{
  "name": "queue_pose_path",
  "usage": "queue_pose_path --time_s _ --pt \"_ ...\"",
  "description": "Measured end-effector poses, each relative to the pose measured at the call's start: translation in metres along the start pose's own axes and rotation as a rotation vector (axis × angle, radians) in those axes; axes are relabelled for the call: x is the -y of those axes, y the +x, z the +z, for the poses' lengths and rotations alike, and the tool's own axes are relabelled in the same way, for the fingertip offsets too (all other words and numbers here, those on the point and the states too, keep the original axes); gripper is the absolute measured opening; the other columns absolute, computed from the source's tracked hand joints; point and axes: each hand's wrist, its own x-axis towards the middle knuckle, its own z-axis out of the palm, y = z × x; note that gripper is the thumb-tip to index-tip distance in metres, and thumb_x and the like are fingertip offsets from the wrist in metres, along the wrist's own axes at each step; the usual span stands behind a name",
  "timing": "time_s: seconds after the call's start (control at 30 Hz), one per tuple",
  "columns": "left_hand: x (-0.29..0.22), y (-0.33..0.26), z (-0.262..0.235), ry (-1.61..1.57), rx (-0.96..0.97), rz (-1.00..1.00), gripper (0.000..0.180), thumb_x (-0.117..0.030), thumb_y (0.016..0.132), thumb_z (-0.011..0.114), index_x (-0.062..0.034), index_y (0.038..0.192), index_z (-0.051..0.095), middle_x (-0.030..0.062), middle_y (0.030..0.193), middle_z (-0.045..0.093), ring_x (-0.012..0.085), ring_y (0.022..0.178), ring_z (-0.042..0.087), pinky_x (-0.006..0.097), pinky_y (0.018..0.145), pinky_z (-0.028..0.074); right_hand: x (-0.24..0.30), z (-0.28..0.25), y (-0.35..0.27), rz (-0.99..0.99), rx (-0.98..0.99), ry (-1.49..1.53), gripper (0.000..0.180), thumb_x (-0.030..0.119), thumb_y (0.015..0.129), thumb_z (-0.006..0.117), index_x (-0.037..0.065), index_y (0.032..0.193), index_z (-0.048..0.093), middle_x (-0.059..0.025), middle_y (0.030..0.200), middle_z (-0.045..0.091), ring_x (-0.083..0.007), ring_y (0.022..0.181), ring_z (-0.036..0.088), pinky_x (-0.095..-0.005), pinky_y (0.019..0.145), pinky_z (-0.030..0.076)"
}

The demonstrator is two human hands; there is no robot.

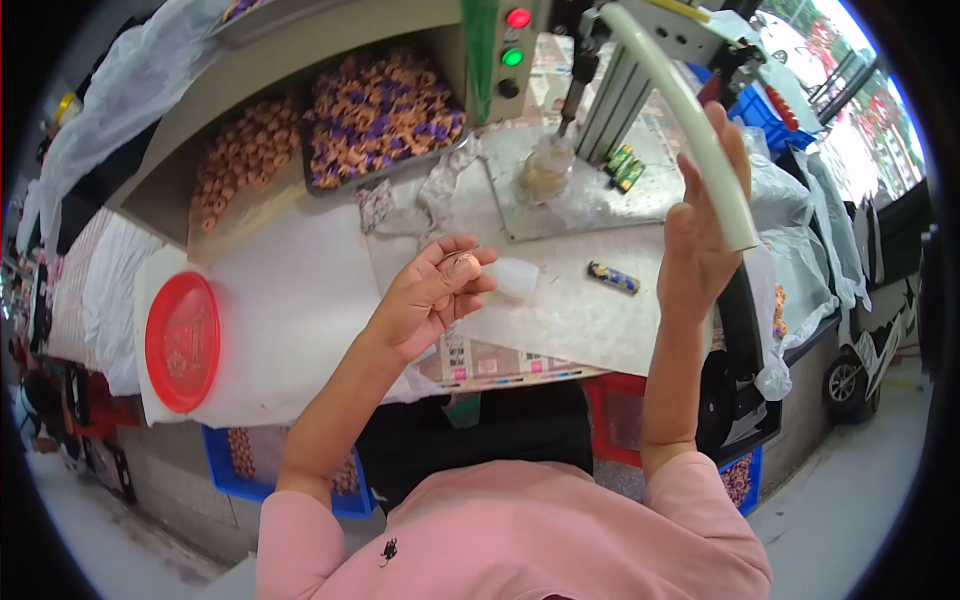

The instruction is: The person is assembling small doll heads by applying a liquid from a bottle and attaching components.

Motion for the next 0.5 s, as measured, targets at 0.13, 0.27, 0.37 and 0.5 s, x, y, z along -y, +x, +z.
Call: queue_pose_path --time_s 0.13,0.27,0.37,0.5 --pt "0.018 -0.028 -0.007 -0.15 0.012 0.047 0.032 -0.009 0.092 0.058 -0.0043 0.123 0.05 0.0079 0.118 0.058 0.0169 0.1 0.063 0.024 0.079 0.057 -0.006 0.012 -0.083 0.453 0.434 -0.414 0.04 0.018 0.086 0.064 0.003 0.122 0.056 -0.0138 0.128 0.056 -0.0282 0.122 0.048 -0.0356 0.098 0.039" --pt "0.036 -0.046 -0.01 -0.275 -0.041 0.119 0.035 -0.007 0.093 0.055 -0.0065 0.128 0.049 0.0077 0.123 0.056 0.0173 0.102 0.063 0.025 0.082 0.056 -0.022 0.038 -0.142 0.481 0.575 -0.505 0.037 0.012 0.078 0.07 0.004 0.113 0.062 -0.0145 0.115 0.061 -0.0314 0.109 0.053 -0.0383 0.091 0.042" --pt "0.047 -0.052 -0.018 -0.313 -0.049 0.116 0.037 -0.007 0.093 0.053 -0.0071 0.13 0.048 0.0084 0.123 0.056 0.0183 0.103 0.062 0.026 0.084 0.056 -0.02 0.047 -0.15 0.561 0.581 -0.517 0.037 0.012 0.075 0.073 0.003 0.109 0.062 -0.0141 0.105 0.062 -0.0305 0.102 0.053 -0.0396 0.088 0.043" --pt "0.057 -0.055 -0.024 -0.366 -0.125 0.118 0.036 -0.006 0.094 0.053 -0.0068 0.13 0.048 0.0098 0.121 0.056 0.0208 0.104 0.062 0.027 0.086 0.056 -0.018 0.045 -0.151 0.633 0.614 -0.464 0.037 0.013 0.073 0.075 0.002 0.105 0.062 -0.0131 0.097 0.061 -0.0285 0.095 0.056 -0.0351 0.082 0.044"
